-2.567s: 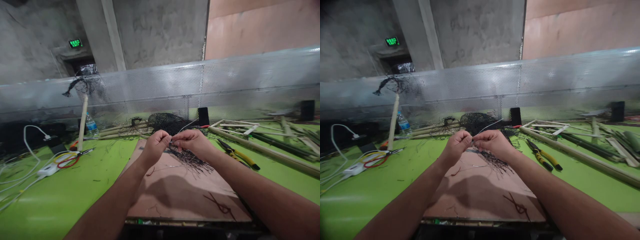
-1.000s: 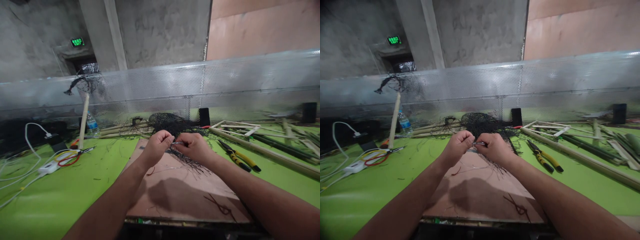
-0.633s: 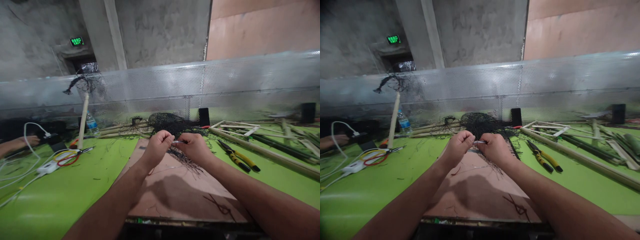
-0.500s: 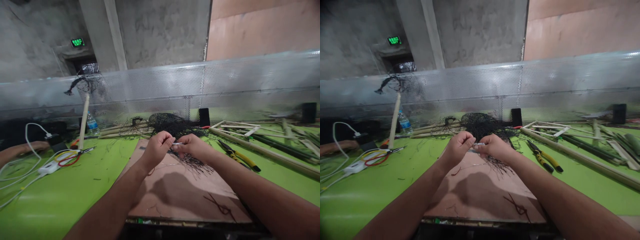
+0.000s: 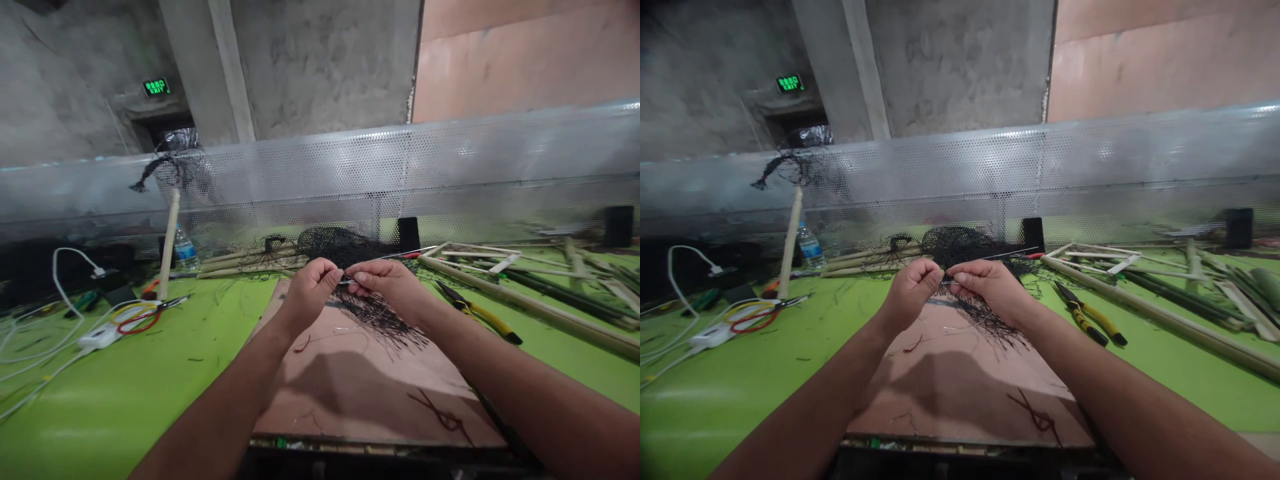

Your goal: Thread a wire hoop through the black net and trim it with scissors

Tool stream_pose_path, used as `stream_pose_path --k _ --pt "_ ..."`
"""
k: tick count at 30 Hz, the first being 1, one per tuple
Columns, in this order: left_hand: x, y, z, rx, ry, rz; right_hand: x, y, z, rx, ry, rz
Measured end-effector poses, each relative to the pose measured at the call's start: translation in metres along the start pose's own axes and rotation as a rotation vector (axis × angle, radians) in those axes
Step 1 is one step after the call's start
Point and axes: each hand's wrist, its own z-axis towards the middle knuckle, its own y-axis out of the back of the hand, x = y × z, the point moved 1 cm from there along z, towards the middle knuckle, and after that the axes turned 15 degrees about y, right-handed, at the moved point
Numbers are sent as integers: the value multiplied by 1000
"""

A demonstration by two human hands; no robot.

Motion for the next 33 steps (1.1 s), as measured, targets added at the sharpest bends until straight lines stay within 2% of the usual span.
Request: stream_pose_path --k 6,13,16,19,21,23,26,33 --pt "6 -4 2 25 106 -150 -3 -2 -2 10 133 -97" --pt "10 0 7 8 127 -160 1 -5 -4 265 396 -340" --pt "10 5 9 -10 106 -122 4 -8 -7 298 321 -262" --pt "7 8 7 -24 55 -49 5 -9 -9 207 141 -5" --pt "2 7 4 -23 9 5 5 -9 -9 160 45 61" --pt "-3 5 -1 -15 -41 59 5 -10 -9 186 0 9" --pt "-9 0 -7 11 -104 129 7 -14 -10 244 20 -113" --pt "-10 -1 -7 17 -133 186 13 -19 -14 202 15 -211"
